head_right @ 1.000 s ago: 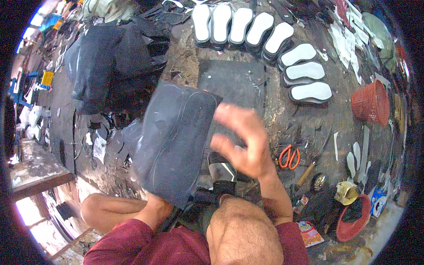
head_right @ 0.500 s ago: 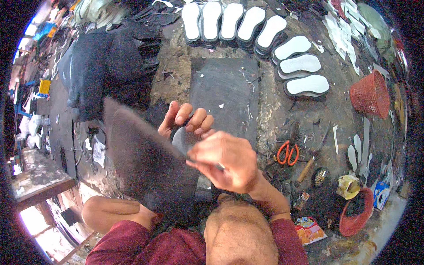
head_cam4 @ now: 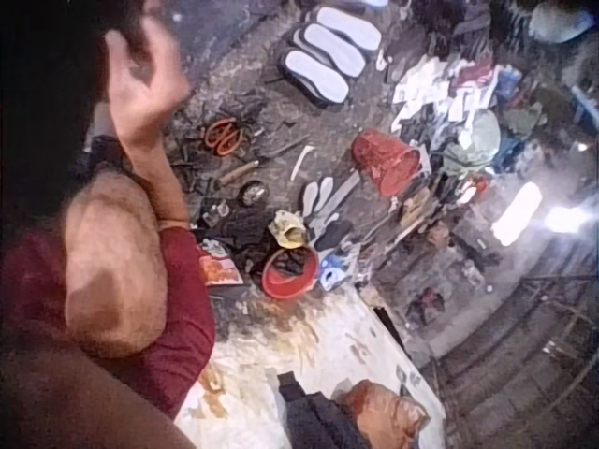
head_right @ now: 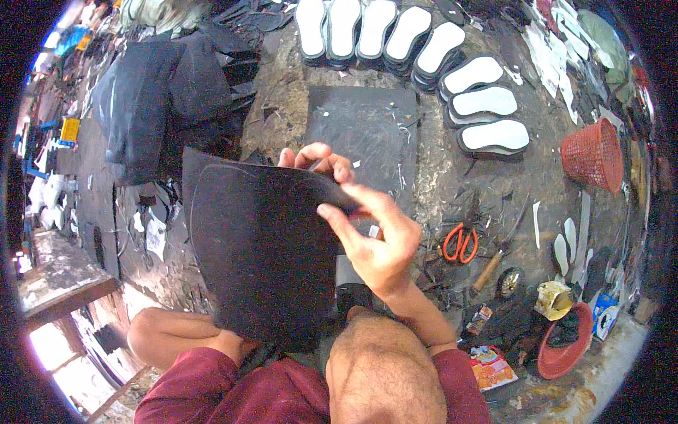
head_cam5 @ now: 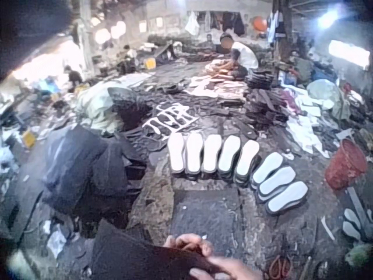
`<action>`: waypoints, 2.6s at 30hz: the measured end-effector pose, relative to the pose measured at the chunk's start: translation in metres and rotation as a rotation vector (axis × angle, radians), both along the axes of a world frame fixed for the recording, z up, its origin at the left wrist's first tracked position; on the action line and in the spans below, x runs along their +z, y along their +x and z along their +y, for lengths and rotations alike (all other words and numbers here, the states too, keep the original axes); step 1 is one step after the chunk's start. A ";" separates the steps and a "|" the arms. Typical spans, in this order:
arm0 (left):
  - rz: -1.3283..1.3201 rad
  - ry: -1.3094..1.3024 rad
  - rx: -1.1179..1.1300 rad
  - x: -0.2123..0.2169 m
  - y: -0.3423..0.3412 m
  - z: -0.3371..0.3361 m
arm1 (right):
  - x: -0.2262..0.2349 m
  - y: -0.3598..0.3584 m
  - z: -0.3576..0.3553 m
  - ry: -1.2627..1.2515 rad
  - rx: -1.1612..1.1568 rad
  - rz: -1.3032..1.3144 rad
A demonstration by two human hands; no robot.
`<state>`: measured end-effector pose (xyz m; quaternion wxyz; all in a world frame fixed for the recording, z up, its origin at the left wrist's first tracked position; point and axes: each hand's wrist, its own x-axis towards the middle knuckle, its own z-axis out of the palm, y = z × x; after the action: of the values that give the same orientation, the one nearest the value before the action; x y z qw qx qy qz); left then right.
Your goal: The person sits on the floor and repeatedly picks up black rubber insole blanks and white foam insoles, aligns them, and stacks them into a growing pile. The person handles the insoles one at a time, occasionally flipping them over to check alignment before stacking.
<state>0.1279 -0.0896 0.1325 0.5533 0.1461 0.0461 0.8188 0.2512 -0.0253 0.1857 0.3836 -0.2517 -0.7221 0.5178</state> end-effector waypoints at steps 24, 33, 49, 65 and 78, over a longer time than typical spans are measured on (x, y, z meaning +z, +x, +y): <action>1.154 -0.798 -0.253 0.054 -0.098 -0.066 | -0.033 -0.016 0.050 -0.962 0.529 -0.200; 0.958 -0.991 0.489 0.086 -0.180 -0.174 | -0.037 -0.021 0.101 -0.446 -0.031 -0.058; 0.374 -1.868 0.646 -0.149 -0.100 -0.363 | -0.103 -0.074 -0.070 -0.213 0.576 -0.367; 0.378 -1.226 0.717 -0.014 -0.067 -0.296 | -0.066 -0.141 -0.179 -0.156 0.841 -0.292; 0.318 -1.624 0.978 -0.143 -0.068 -0.346 | -0.202 -0.065 0.060 -0.186 -0.223 -0.122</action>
<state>0.0601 -0.4356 -0.0109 0.0705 -0.2076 0.7294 0.6480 0.1863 0.0343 -0.0162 0.3690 -0.3959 -0.6605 0.5204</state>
